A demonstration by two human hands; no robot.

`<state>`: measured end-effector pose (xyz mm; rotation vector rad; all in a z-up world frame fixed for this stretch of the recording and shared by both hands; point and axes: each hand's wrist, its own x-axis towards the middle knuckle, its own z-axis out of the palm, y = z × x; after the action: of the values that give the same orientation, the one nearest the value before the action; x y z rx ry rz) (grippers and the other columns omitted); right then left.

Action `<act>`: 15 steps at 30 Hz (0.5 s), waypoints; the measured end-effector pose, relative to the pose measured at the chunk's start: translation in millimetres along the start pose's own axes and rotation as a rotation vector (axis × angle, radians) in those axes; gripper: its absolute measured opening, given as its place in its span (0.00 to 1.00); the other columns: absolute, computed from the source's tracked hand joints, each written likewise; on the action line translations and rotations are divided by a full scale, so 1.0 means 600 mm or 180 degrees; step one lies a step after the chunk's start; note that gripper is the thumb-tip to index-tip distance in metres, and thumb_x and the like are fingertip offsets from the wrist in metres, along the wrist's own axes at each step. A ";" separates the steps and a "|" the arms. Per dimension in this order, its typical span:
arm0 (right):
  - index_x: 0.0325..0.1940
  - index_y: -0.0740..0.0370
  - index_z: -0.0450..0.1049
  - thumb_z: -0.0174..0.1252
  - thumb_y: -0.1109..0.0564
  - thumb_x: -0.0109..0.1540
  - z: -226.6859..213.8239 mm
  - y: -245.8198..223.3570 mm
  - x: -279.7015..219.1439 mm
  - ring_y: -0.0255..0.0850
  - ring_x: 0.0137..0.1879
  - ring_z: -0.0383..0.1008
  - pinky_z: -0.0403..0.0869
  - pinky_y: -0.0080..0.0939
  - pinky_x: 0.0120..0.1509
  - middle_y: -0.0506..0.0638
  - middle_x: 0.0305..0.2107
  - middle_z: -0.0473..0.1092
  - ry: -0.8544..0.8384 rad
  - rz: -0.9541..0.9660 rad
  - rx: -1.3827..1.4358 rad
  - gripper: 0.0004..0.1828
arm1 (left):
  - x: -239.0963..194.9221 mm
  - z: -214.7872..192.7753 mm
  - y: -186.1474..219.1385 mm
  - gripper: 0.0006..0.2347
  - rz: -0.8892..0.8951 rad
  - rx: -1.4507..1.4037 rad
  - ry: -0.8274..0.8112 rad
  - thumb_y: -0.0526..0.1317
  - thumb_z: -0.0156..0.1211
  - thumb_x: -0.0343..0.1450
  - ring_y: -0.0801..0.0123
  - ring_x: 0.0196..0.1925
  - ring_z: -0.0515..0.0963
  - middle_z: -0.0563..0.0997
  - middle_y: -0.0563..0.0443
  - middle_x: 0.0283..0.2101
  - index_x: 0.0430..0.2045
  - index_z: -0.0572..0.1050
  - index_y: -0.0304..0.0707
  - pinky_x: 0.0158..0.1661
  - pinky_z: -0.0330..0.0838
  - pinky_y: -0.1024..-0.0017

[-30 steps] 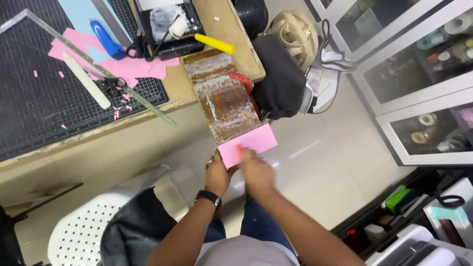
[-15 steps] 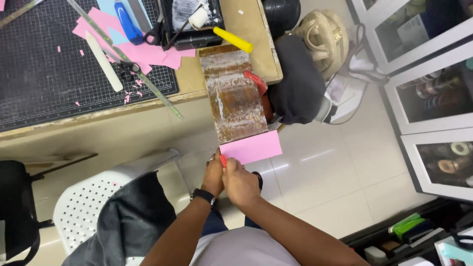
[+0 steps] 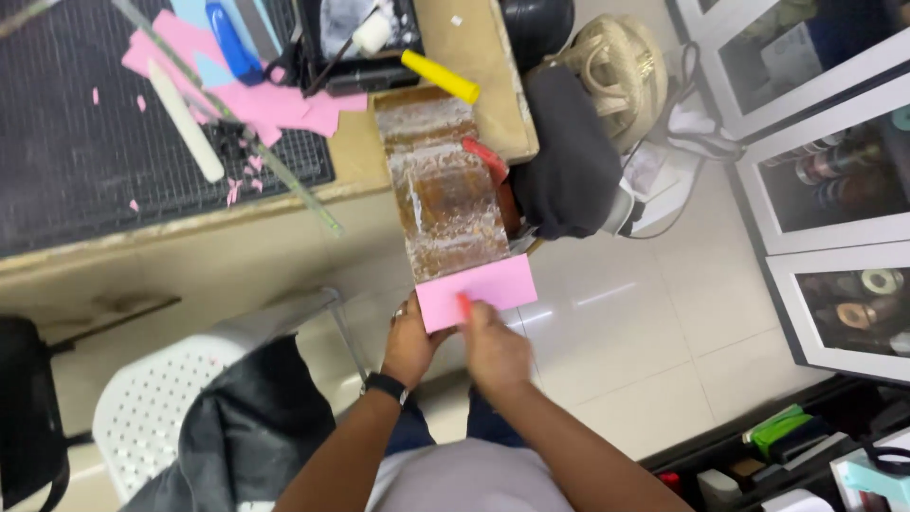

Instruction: Applying glue to paper strips and attaching them to a base structure

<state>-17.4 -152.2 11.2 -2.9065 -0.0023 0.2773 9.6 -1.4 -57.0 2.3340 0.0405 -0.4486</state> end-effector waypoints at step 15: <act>0.54 0.47 0.72 0.56 0.40 0.66 -0.005 0.097 0.314 0.55 0.57 0.73 0.70 0.58 0.62 0.49 0.43 0.72 0.0384 -0.1479 -0.0121 0.17 | 0.024 0.041 -0.051 0.10 0.1035 -0.2452 0.0082 0.31 0.80 0.56 0.61 0.33 0.84 0.86 0.43 0.28 0.27 0.84 0.32 0.34 0.76 0.69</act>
<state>166.8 -205.3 -33.6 -2.8450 -0.6569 0.0209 10.9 2.4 -98.8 1.5486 -0.1314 -0.1862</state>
